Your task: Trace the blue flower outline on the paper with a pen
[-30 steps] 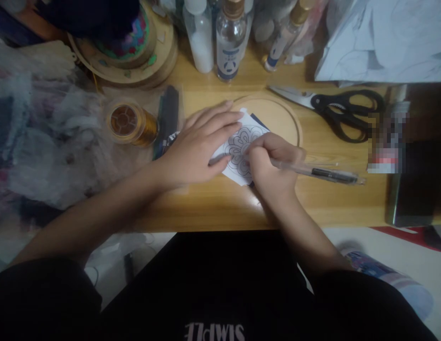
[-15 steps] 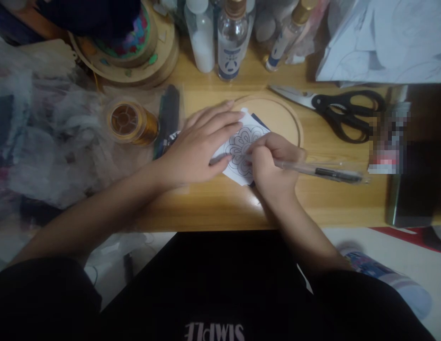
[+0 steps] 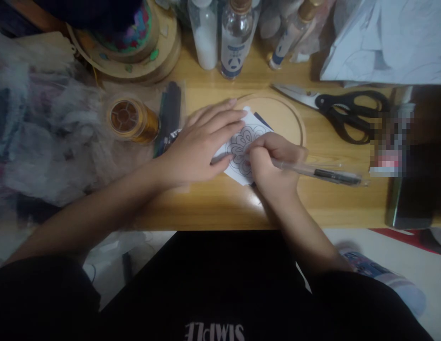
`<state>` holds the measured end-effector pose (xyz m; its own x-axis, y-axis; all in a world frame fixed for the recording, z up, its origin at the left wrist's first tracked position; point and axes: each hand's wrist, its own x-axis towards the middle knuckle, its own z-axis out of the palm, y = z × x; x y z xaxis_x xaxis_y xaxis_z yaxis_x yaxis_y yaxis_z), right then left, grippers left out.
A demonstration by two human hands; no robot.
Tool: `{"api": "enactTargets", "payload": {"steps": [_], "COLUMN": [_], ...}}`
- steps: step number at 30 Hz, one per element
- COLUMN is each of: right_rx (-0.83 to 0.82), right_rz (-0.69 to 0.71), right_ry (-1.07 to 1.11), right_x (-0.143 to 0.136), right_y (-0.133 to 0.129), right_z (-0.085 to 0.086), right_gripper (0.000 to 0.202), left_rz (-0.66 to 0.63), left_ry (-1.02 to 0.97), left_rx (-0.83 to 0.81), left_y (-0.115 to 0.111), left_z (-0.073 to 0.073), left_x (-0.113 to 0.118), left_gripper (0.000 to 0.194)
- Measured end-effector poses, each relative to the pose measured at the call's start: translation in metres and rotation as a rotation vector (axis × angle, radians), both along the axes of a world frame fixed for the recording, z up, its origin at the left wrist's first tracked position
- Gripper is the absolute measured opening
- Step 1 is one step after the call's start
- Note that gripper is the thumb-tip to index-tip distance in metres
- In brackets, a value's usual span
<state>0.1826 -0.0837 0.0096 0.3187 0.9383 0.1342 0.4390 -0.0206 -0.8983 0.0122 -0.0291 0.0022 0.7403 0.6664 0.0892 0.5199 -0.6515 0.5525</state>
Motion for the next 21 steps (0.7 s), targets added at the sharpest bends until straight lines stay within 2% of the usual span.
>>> {"api": "enactTargets", "payload": {"steps": [3,8,21], "right_rx": [-0.026,-0.083,-0.036], "right_rz": [-0.015,-0.176,-0.028], "right_ry": [0.011,0.071,-0.017], "right_x": [-0.0014,-0.0068,-0.0018], "right_y": [0.0003,0.0006,0.0003], "right_z": [0.0015,0.0054,0.0017], "right_gripper": [0.02,0.022,0.02], "left_rz": [0.001,0.005,0.005], "left_ry": [-0.01,-0.01,-0.005], "left_rx": [0.007,0.019,0.01], "left_y": [0.0,-0.0001,0.0002], "left_z": [-0.001,-0.0014,-0.0002], "left_x": [-0.0002,-0.0005,-0.0001], "left_gripper": [0.057,0.056,0.055]}}
